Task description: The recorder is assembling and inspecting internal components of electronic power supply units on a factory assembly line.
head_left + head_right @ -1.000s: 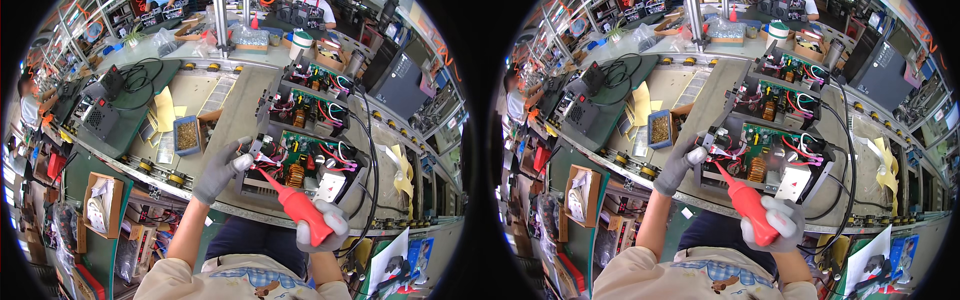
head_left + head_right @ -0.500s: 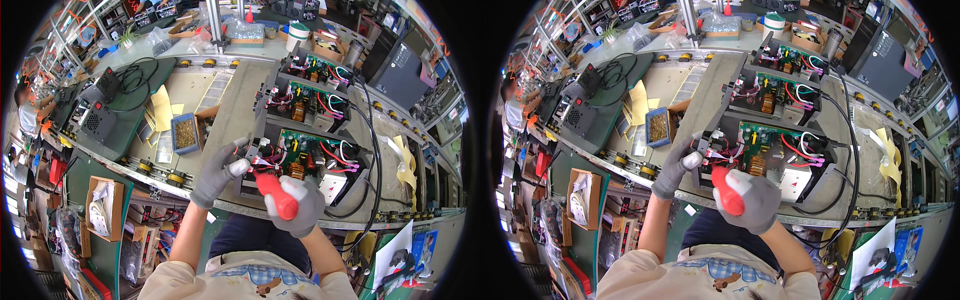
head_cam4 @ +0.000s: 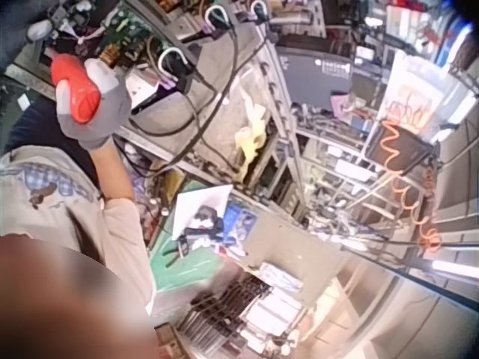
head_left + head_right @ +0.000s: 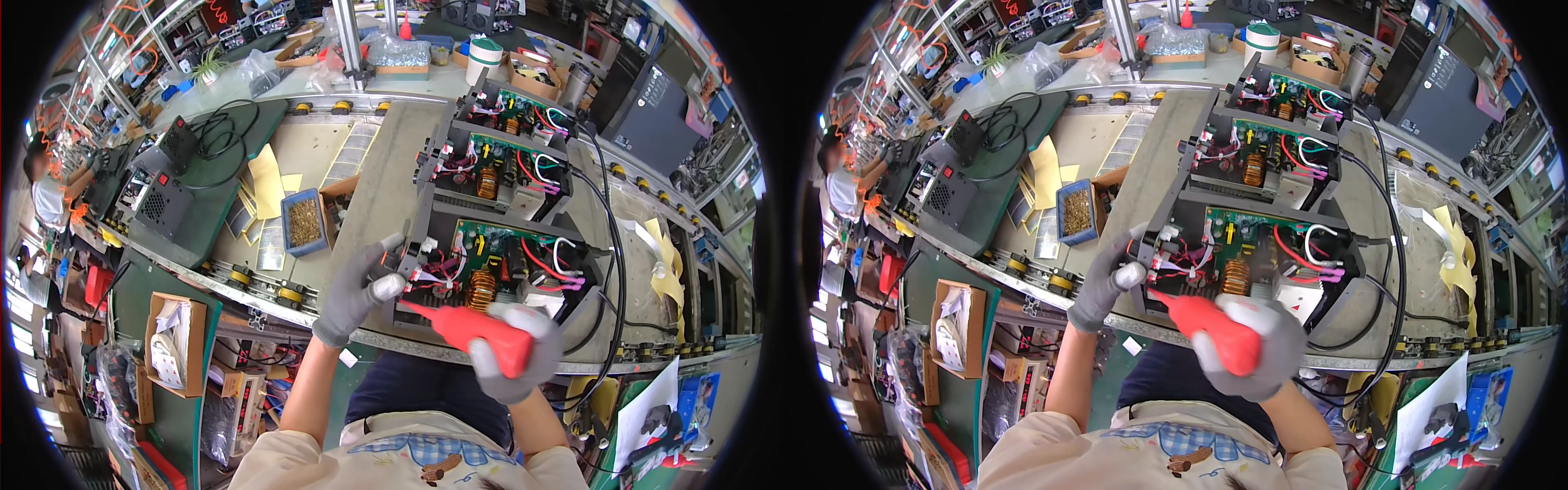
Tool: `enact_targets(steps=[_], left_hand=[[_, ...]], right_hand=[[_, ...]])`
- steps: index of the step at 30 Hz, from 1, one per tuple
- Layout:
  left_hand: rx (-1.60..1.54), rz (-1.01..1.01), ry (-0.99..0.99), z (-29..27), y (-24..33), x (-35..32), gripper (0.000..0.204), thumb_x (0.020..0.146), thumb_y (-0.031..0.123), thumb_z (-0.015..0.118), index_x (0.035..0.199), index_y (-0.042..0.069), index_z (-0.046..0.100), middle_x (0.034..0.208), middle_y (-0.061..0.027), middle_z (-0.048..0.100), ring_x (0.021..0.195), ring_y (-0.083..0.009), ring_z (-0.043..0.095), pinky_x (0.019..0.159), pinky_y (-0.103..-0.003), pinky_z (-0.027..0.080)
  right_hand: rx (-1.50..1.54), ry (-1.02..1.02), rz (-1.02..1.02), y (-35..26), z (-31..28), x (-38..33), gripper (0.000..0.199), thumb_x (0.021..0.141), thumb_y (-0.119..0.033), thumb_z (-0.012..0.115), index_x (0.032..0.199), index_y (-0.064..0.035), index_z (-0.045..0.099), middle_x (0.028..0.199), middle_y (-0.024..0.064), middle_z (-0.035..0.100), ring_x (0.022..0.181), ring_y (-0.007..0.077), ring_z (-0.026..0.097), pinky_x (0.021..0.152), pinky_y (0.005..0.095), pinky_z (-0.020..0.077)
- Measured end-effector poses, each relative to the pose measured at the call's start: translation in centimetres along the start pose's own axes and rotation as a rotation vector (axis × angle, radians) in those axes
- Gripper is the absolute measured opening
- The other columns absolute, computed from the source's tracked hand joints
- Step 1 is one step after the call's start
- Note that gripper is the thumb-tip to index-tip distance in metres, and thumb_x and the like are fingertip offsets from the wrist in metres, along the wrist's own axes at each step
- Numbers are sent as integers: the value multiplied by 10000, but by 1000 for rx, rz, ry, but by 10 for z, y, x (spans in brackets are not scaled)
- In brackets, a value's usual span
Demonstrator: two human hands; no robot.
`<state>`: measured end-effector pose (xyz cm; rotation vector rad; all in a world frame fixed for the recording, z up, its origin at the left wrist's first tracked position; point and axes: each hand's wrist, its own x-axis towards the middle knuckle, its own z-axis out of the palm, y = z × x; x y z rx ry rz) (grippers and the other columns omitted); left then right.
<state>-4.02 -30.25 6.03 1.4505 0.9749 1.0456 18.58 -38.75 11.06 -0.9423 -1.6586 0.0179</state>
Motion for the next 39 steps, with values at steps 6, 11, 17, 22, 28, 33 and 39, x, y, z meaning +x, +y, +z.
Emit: enact_targets(steps=[6,11,17,22,28,33,39], left_hand=[[245,128,-37,-9,-22,-17,762,789,488,659,1355,19,462,920,-28,442,736,-135,429,701,-263,379],[98,8,19,-3,-28,-28,780,785,407,685,1381,-5,398,1005,-63,464,841,-160,464,780,-278,392],[393,356,125,8,-8,-36,850,761,432,714,1384,-18,352,1275,-216,454,1198,-346,457,1004,-413,365],[644,448,183,29,5,-41,904,685,372,790,1376,-16,354,1256,-226,446,1161,-373,462,971,-415,397],[679,455,226,38,12,-36,914,645,302,824,1361,-14,351,1269,-218,437,1145,-371,469,947,-418,419],[680,420,228,38,9,-39,951,646,330,825,1379,-11,324,1281,-220,425,1144,-370,468,950,-419,417],[715,422,270,40,-9,-45,1033,652,379,823,1415,-16,249,1299,-236,400,1149,-374,461,952,-424,420]], right_hand=[[316,395,384,-22,-36,-16,541,750,-330,681,1129,-40,427,915,140,555,833,219,574,735,342,500],[95,155,99,-9,-29,-12,565,735,-187,756,1150,-61,394,967,201,587,767,230,606,689,334,528],[106,42,71,-5,-14,0,525,712,-158,727,1133,-14,448,974,193,588,822,241,596,759,353,501],[41,8,30,-2,-12,6,503,709,-131,724,1121,-7,465,972,194,590,808,242,603,753,348,504],[63,21,66,1,-8,6,494,699,-109,724,1110,3,473,969,193,594,816,251,605,752,350,507],[32,14,45,3,-8,9,488,703,-102,727,1108,2,475,980,195,595,830,258,608,756,352,508],[23,23,44,7,-8,10,511,700,-100,731,1130,3,473,977,180,594,850,253,610,791,348,496]])
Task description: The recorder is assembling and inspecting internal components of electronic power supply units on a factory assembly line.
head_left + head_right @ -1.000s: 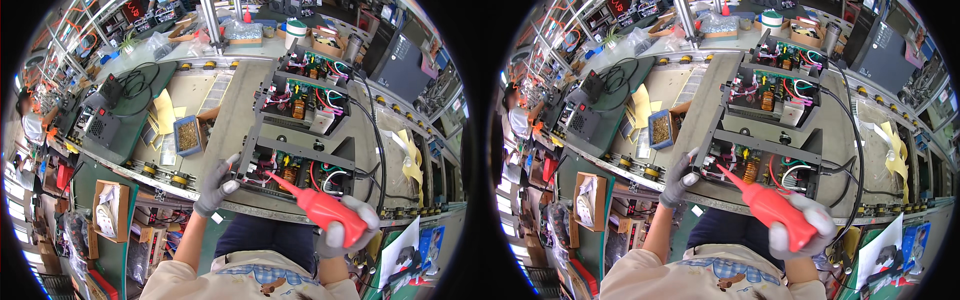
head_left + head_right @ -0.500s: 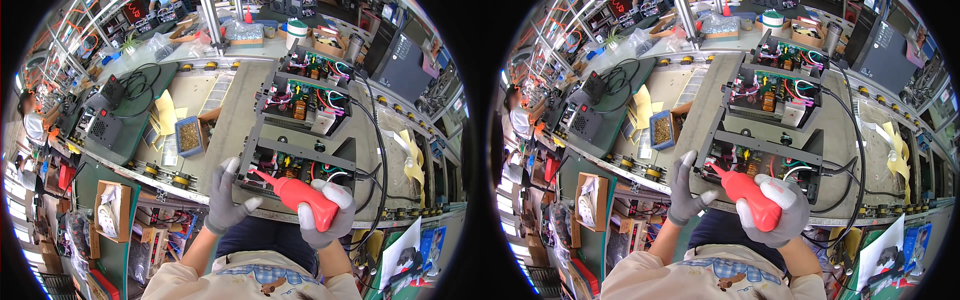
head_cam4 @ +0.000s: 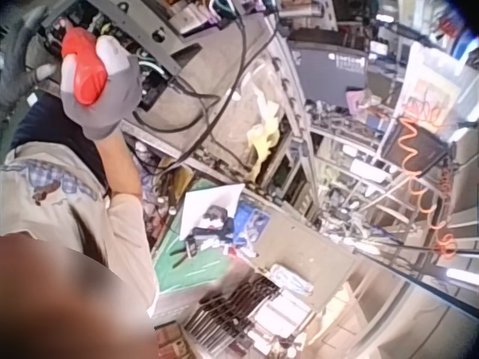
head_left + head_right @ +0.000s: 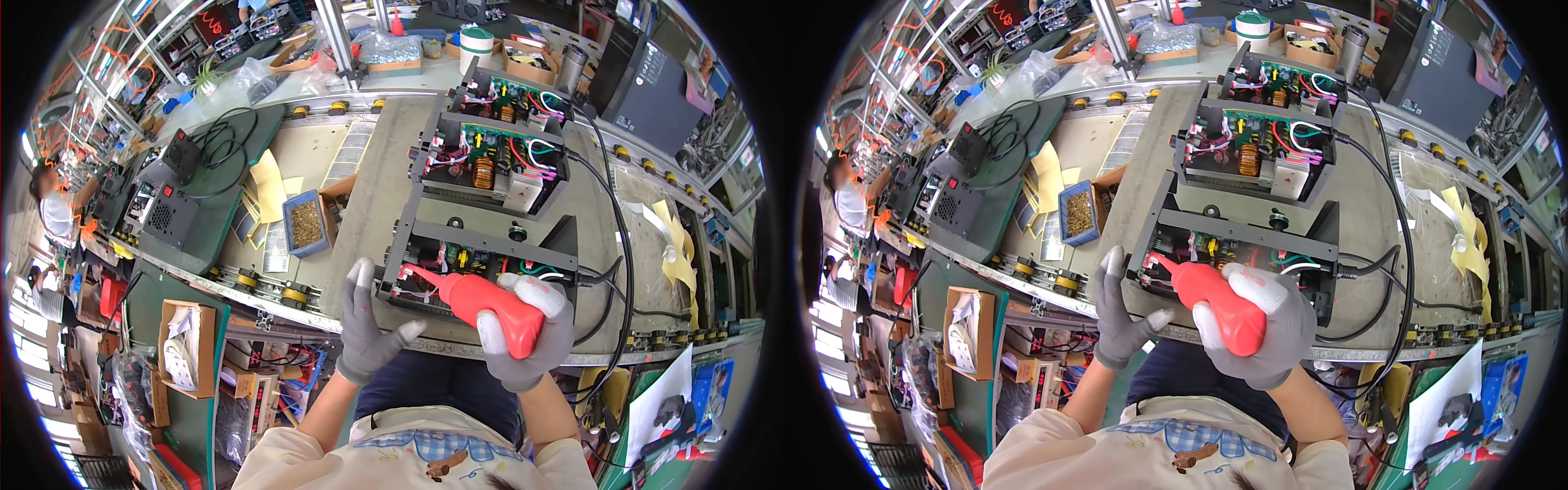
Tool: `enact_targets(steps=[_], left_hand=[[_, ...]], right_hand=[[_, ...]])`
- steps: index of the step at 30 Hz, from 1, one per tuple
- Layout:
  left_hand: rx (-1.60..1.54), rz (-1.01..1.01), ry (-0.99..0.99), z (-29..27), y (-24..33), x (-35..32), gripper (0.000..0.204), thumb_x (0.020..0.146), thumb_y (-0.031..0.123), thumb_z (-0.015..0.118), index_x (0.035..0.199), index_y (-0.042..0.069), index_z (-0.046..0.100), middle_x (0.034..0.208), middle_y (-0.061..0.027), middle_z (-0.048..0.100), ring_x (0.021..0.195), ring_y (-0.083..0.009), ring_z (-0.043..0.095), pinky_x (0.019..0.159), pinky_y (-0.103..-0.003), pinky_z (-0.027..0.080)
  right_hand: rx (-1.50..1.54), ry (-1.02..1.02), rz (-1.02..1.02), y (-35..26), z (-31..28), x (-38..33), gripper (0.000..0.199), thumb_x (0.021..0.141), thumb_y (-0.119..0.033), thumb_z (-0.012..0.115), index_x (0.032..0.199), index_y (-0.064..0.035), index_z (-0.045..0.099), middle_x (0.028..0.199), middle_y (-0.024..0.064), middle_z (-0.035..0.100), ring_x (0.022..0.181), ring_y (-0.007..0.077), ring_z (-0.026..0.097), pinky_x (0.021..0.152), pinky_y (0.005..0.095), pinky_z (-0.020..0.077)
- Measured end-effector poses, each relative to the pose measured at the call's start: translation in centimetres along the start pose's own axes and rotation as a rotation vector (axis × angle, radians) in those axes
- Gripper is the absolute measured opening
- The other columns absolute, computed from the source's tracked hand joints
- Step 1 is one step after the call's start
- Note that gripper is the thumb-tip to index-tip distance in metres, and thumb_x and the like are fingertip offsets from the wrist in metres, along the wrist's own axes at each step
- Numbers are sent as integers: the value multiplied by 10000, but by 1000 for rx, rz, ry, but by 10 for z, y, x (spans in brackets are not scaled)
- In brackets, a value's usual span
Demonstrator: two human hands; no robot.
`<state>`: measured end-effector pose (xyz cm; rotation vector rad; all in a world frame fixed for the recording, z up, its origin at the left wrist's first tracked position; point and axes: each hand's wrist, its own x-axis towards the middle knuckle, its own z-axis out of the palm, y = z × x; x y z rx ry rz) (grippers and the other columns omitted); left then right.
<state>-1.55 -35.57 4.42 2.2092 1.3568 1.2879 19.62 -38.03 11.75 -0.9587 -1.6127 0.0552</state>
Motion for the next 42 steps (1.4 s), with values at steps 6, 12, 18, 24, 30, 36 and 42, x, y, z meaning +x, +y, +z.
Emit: enact_targets(steps=[6,12,18,24,30,36,42], left_hand=[[-43,-172,-48,8,-6,-17,1095,642,377,834,1431,-27,191,1304,-231,372,1145,-363,461,939,-411,432],[68,-228,-133,27,-34,-42,1036,656,252,822,1438,-4,193,1322,-268,393,1159,-361,481,956,-426,413],[66,-320,-63,43,-49,-52,975,678,275,818,1397,-44,243,1351,-307,386,1175,-418,477,992,-426,389],[186,-275,-29,44,-38,-43,950,625,255,838,1365,-41,321,1319,-256,431,1146,-412,498,962,-429,413],[75,-394,-118,39,-36,-40,941,646,269,824,1368,-41,307,1308,-260,429,1163,-413,477,972,-442,399],[18,-365,-50,33,-8,-51,831,745,181,748,1398,-30,280,1321,-206,358,1195,-365,457,1000,-404,380],[50,-203,97,20,24,-68,597,803,148,677,1314,-37,428,1092,-151,490,901,-254,522,763,-366,450]], right_hand=[[401,320,297,3,-17,-5,476,723,-94,713,1126,11,482,995,150,600,872,213,603,810,351,488],[892,781,431,1,-136,-40,492,862,-237,594,1250,23,439,1029,144,562,824,208,600,891,385,469],[405,986,544,-35,-266,-124,621,809,-179,669,1324,7,377,1122,151,581,986,252,611,982,473,437],[-309,977,764,4,-304,-189,511,757,-24,676,1223,-26,468,1095,83,578,1023,190,563,931,310,423],[-543,1111,841,66,-335,-219,570,737,-11,654,1272,-24,460,1092,50,540,1007,180,528,922,300,408],[-1211,780,650,15,-280,-165,686,715,-166,780,1286,10,443,1255,156,495,1155,289,495,1023,388,364],[-984,-406,1007,123,-236,-79,927,735,-548,656,1415,-38,286,1428,194,366,1361,362,270,1132,486,151]])
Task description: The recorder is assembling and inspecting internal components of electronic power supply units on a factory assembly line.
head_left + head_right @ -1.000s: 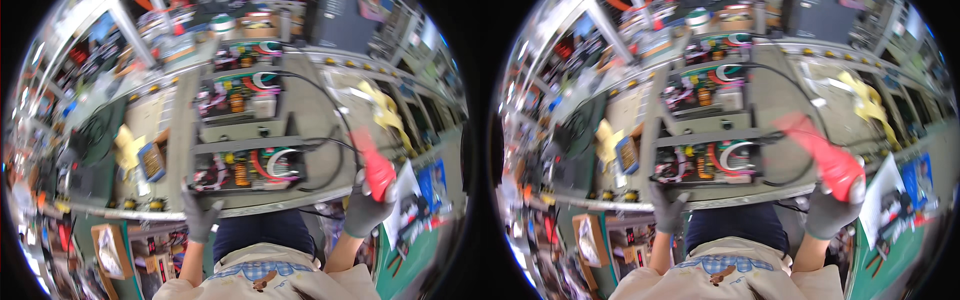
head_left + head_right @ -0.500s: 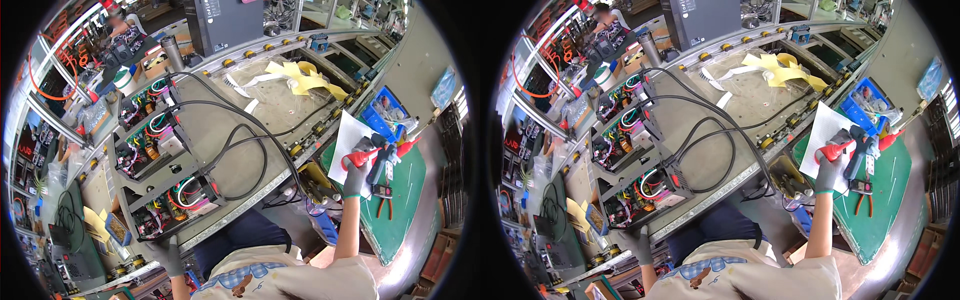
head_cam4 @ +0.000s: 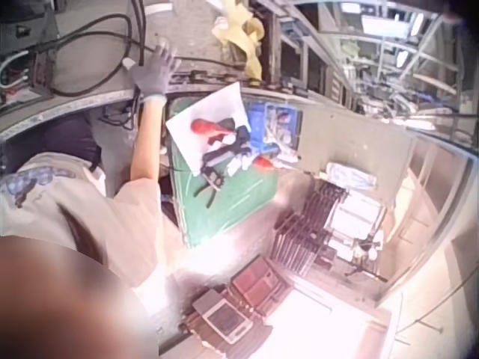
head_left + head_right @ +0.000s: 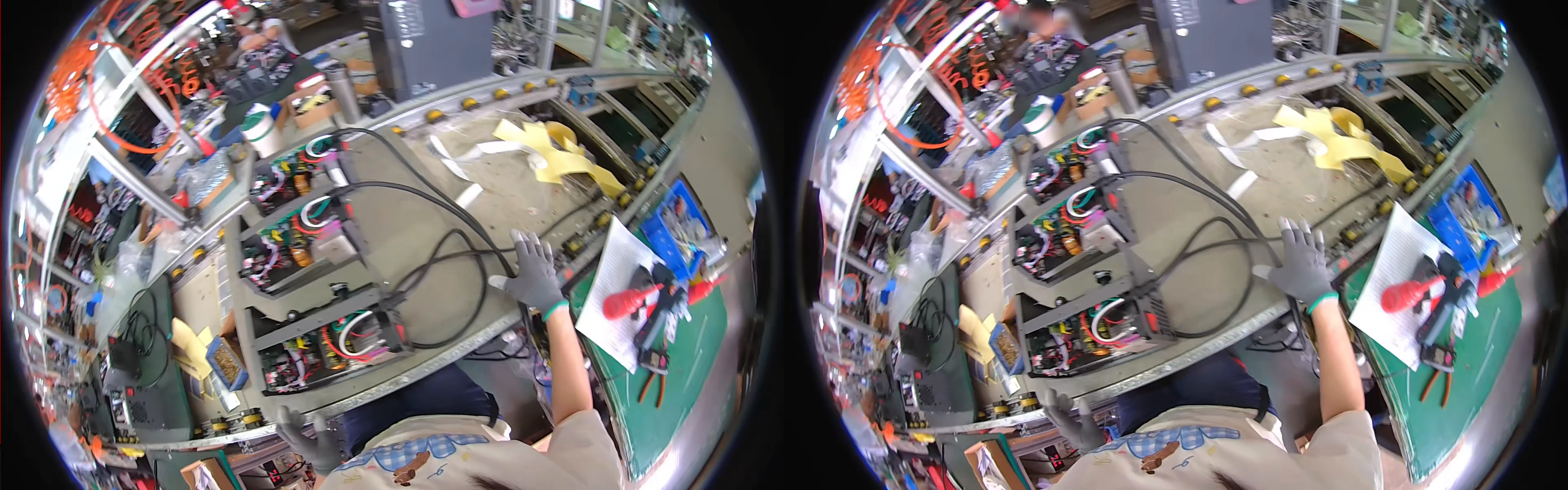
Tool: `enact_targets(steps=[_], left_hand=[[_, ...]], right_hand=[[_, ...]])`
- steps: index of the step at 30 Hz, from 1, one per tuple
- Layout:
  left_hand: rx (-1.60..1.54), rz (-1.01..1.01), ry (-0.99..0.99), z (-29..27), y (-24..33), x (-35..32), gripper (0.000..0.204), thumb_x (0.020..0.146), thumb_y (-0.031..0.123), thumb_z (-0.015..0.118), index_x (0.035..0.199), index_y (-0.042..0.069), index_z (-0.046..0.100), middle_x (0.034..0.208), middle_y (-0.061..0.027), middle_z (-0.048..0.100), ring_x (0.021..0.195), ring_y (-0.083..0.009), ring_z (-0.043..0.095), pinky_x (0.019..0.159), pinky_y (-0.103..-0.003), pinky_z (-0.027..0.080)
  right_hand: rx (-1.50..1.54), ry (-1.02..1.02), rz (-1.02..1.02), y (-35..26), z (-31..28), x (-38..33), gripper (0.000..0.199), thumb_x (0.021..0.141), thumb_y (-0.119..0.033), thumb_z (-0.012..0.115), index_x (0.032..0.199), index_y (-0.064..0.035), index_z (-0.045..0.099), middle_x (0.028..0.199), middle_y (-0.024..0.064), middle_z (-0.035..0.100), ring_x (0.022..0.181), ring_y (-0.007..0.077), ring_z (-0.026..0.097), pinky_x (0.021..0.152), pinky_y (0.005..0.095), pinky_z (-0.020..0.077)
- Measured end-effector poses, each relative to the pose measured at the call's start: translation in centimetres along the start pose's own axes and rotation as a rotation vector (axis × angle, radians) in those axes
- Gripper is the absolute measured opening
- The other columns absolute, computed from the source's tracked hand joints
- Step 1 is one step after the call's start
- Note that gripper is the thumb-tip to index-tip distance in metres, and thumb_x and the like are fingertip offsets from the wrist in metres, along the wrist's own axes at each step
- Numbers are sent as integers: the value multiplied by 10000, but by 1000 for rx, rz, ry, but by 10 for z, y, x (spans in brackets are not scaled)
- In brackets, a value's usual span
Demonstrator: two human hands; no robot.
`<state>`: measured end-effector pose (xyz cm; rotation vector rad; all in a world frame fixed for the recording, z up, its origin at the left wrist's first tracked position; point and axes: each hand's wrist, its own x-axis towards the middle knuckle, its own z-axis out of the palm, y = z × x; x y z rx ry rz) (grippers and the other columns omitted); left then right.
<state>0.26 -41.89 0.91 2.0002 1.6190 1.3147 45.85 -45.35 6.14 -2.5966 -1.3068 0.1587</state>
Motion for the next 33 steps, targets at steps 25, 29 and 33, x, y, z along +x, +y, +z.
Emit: enact_targets(steps=[25,29,33], left_hand=[[-1058,-141,-1532,160,190,39,626,788,216,735,1309,4,463,1312,-128,501,1234,-213,443,1051,-357,330],[-991,-99,-1492,140,150,30,381,793,172,739,1091,30,549,1029,-51,568,1040,-151,529,957,-314,406],[-916,-239,-1235,112,144,19,422,802,234,739,1113,32,537,953,-21,585,898,-108,563,809,-264,466]], right_hand=[[2472,-441,369,-106,-83,45,39,847,1,531,868,29,548,842,116,599,762,233,631,795,349,579],[2586,-397,466,-110,-69,68,37,828,24,515,844,35,546,800,120,595,698,229,610,750,352,583],[2609,-410,422,-110,-61,100,117,865,-37,503,934,24,576,882,151,635,756,259,642,731,372,567]])
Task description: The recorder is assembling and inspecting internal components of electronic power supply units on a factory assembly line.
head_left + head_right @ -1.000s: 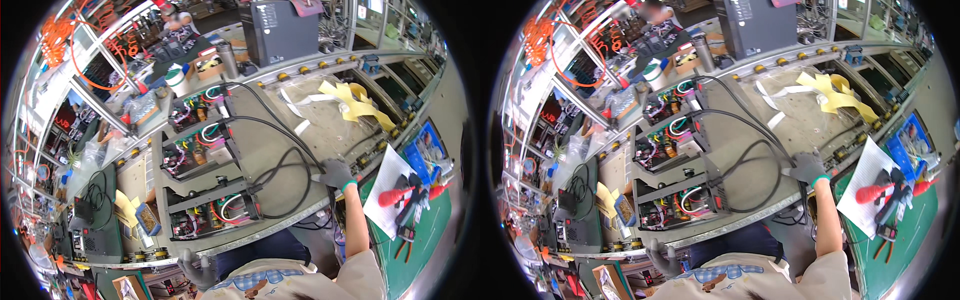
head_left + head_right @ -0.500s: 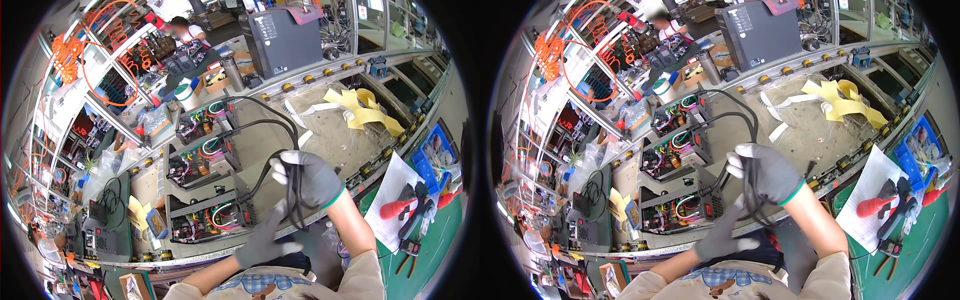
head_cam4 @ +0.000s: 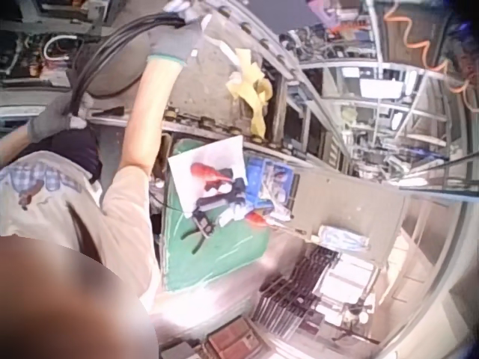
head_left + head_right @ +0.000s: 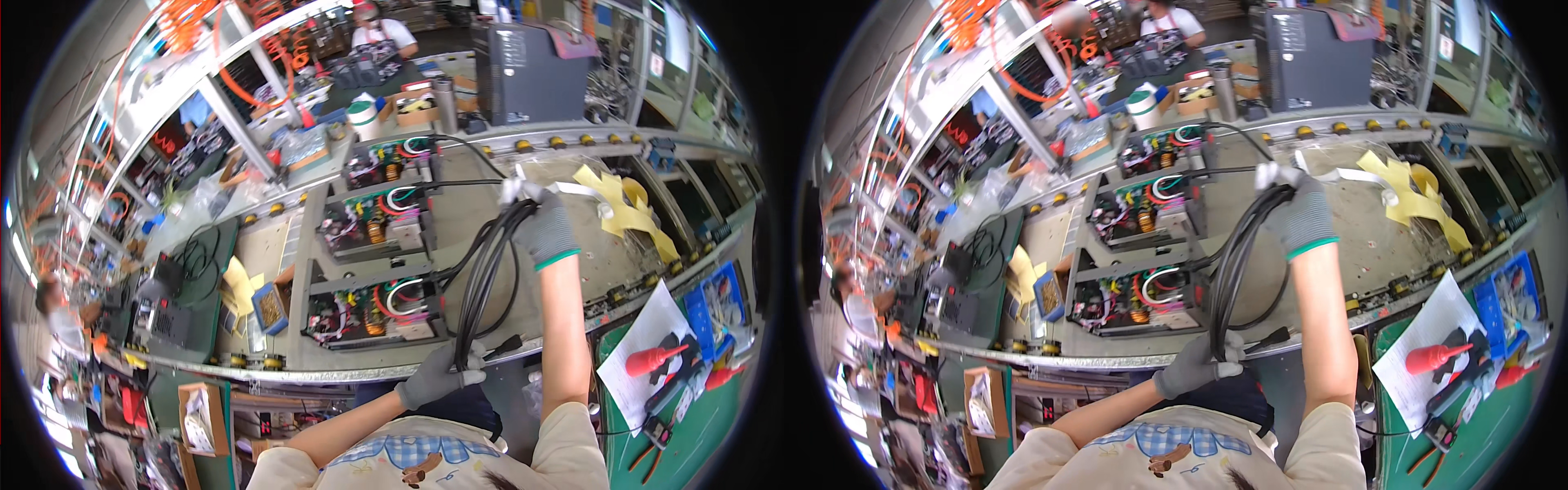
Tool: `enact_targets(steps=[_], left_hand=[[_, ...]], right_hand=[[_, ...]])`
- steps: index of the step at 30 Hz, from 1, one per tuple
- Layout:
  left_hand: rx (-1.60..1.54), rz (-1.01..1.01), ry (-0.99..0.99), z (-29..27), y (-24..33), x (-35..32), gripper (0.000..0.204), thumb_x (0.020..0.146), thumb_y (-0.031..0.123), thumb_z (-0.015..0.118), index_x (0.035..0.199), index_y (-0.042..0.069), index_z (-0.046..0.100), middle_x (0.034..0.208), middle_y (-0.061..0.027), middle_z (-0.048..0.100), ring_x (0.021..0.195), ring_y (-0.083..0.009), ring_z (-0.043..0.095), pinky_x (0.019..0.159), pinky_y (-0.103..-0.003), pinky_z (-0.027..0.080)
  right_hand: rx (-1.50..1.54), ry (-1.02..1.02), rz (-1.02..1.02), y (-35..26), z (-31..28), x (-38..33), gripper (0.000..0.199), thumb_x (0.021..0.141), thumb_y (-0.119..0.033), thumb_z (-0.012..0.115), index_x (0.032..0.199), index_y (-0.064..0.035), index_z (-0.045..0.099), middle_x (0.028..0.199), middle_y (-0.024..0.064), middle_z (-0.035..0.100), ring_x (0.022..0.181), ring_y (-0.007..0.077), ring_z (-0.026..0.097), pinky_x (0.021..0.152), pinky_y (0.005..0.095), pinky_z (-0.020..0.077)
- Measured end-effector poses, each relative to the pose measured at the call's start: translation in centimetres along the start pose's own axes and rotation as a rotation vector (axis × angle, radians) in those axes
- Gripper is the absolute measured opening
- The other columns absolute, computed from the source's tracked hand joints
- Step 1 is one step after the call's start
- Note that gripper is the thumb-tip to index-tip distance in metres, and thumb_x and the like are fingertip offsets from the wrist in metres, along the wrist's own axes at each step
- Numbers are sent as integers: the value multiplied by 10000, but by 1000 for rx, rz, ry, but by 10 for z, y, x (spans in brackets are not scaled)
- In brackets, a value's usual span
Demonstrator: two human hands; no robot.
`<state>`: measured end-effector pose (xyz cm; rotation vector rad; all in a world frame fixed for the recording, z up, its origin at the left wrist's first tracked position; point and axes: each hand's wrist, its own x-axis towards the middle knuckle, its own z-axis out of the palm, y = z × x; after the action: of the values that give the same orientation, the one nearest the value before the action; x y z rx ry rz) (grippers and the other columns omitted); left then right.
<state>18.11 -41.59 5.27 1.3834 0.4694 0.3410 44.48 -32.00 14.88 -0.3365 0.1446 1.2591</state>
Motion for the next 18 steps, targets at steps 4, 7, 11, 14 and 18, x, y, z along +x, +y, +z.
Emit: enact_targets(steps=[4,7,11,14,18], left_hand=[[29,120,260,19,62,-31,360,888,271,638,1128,24,535,802,-8,543,738,-73,543,666,-231,459],[-227,-13,296,19,135,-50,255,914,282,576,984,38,542,635,16,460,522,-66,449,496,-230,383],[-476,213,234,-2,215,-21,270,917,323,538,913,53,547,596,35,438,502,-62,405,504,-200,380],[-507,378,231,-17,264,22,186,919,226,539,807,79,518,578,32,415,479,-80,383,518,-247,427],[-742,319,148,-59,329,60,153,907,84,504,756,62,490,569,20,456,456,-99,469,533,-241,485]], right_hand=[[11,67,16,-8,-2,22,151,892,-55,501,988,59,526,915,156,619,794,284,643,760,395,576],[-97,-72,-37,3,3,0,439,945,-340,483,1139,54,493,1085,174,586,933,290,620,870,445,526],[-515,-734,112,43,4,-97,834,870,-621,454,1343,57,346,1230,170,515,1052,277,567,976,449,428],[-824,-765,40,74,-6,-171,842,848,-549,536,1407,30,289,1162,159,550,972,234,579,898,397,441],[-1416,-683,304,84,-1,-200,638,824,-345,662,1306,15,453,849,103,633,722,151,601,679,301,478]])
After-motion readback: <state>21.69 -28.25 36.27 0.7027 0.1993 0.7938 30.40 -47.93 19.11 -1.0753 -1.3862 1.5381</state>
